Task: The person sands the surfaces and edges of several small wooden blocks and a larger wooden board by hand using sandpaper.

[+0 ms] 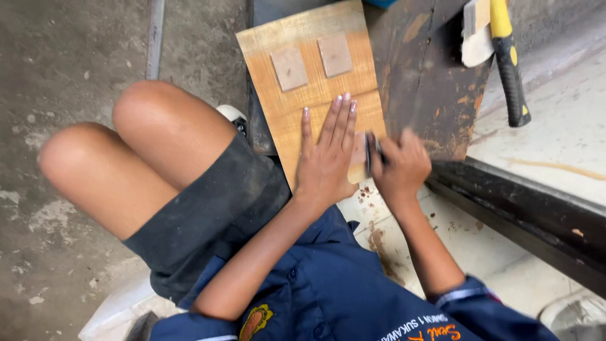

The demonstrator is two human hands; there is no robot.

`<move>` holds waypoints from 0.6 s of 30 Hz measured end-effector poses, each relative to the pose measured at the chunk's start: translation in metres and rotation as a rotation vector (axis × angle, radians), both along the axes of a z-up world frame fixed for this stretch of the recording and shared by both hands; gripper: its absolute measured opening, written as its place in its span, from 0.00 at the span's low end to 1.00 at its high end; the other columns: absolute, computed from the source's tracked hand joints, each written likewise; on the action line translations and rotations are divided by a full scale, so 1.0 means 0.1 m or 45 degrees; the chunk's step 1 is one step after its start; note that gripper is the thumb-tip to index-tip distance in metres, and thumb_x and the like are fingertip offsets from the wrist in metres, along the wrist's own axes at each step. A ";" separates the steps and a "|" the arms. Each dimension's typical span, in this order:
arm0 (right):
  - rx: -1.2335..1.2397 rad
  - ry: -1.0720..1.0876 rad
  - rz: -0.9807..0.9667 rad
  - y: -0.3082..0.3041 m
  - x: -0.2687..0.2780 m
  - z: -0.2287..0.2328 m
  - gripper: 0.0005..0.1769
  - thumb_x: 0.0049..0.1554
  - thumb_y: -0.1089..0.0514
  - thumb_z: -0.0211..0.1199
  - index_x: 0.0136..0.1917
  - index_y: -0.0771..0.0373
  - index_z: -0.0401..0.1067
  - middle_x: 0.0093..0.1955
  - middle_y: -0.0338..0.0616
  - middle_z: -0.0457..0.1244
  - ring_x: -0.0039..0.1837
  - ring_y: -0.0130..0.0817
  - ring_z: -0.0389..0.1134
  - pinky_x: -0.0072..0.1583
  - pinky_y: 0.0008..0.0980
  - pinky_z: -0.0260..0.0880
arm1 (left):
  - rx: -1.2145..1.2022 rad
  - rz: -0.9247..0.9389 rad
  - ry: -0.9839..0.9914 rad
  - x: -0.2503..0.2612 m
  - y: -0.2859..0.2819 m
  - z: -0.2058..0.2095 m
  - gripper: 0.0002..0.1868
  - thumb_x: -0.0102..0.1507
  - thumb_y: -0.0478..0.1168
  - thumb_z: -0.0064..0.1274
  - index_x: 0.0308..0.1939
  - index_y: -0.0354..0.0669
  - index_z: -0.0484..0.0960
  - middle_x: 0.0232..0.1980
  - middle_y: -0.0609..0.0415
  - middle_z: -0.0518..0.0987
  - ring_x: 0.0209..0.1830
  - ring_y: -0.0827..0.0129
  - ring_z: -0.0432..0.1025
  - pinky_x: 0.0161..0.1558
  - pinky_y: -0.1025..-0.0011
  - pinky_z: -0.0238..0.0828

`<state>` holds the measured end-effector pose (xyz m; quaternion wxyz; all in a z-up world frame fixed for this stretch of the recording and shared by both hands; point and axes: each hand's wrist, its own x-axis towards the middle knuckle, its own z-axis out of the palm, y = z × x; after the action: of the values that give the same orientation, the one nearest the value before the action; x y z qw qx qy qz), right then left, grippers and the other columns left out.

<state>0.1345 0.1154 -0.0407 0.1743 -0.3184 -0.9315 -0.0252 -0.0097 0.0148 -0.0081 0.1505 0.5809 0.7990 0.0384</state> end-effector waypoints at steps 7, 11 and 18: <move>0.017 -0.027 -0.013 0.04 -0.01 -0.06 0.20 0.59 0.48 0.72 0.31 0.51 0.67 0.34 0.37 0.50 0.37 0.44 0.61 0.41 0.38 0.60 | -0.019 -0.015 0.028 0.00 0.02 0.03 0.69 0.46 0.66 0.57 0.82 0.35 0.44 0.86 0.43 0.41 0.86 0.54 0.32 0.78 0.31 0.24; -0.039 -0.019 0.002 -0.11 0.11 0.00 0.18 0.61 0.50 0.71 0.34 0.56 0.68 0.35 0.41 0.50 0.38 0.49 0.61 0.41 0.42 0.59 | 0.004 -0.005 0.051 -0.03 0.01 0.09 0.69 0.47 0.68 0.58 0.82 0.35 0.46 0.85 0.42 0.44 0.86 0.54 0.34 0.79 0.32 0.26; -0.016 -0.015 0.003 -0.02 -0.01 -0.04 0.19 0.58 0.49 0.73 0.32 0.53 0.68 0.35 0.38 0.52 0.39 0.46 0.63 0.42 0.40 0.60 | -0.008 -0.005 0.021 0.01 -0.01 0.06 0.68 0.47 0.64 0.59 0.82 0.34 0.45 0.86 0.42 0.42 0.86 0.53 0.33 0.78 0.31 0.24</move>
<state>0.1340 0.1131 -0.0447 0.1667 -0.3184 -0.9330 -0.0209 -0.0089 0.0136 -0.0019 0.1457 0.5823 0.7992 0.0309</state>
